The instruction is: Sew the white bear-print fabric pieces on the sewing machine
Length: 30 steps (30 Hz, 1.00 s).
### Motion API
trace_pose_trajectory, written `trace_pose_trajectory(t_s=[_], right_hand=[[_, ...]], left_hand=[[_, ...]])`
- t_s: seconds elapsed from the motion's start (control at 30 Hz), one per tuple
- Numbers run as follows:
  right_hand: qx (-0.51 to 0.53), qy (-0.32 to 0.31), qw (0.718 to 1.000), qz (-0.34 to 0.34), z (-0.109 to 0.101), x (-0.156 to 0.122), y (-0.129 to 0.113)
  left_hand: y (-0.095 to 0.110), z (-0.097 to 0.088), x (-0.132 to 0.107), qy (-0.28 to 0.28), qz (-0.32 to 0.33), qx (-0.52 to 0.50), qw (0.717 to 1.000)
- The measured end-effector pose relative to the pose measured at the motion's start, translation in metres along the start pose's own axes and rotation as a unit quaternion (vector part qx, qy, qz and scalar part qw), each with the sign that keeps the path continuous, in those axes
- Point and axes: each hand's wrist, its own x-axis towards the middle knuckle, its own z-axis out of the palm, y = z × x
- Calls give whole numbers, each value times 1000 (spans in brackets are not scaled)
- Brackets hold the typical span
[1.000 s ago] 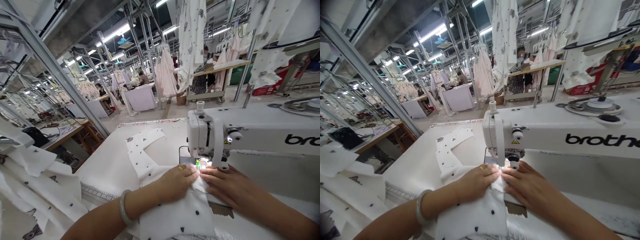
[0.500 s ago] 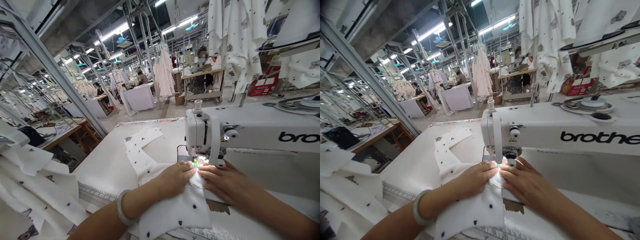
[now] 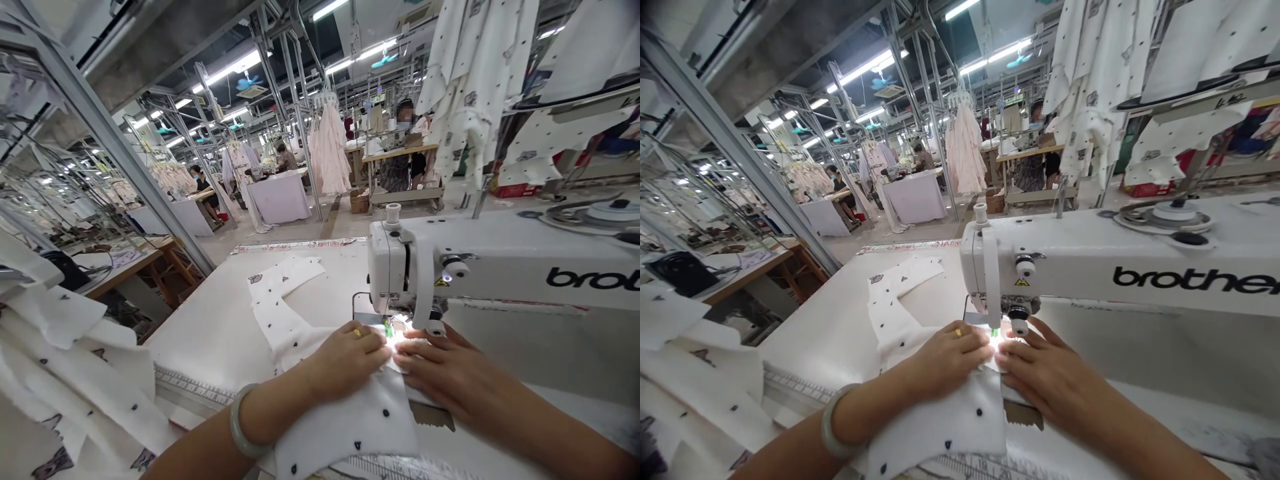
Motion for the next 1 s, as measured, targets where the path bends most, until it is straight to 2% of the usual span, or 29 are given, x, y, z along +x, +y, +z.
trace_pose_trajectory(t_s=[0.1, 0.23, 0.37, 0.5, 0.57, 0.63, 0.83, 1.0], right_hand=[[-16, 21, 1000, -4, 2, 0, 0], [-39, 57, 998, 7, 7, -4, 4], [-46, 39, 998, 14, 9, -10, 9], [7, -5, 1000, 18, 4, -10, 6], [23, -42, 998, 30, 2, -8, 3], [16, -47, 998, 34, 3, -7, 2], [-31, 7, 999, 29, 13, -11, 11], [-45, 38, 998, 22, 17, -14, 20]], left_hand=[[-2, 4, -2, -11, 28, 17, 999], [-9, 7, 3, -4, 22, 54, 998], [-14, 3, 6, 11, 32, 78, 996], [-11, 3, 0, 13, 61, 49, 997], [-9, 6, -2, 9, 52, 21, 998], [-8, 8, -3, 6, 31, 3, 999], [-14, 8, 3, -15, -32, -51, 998], [-21, 8, 6, -32, -39, -66, 997]])
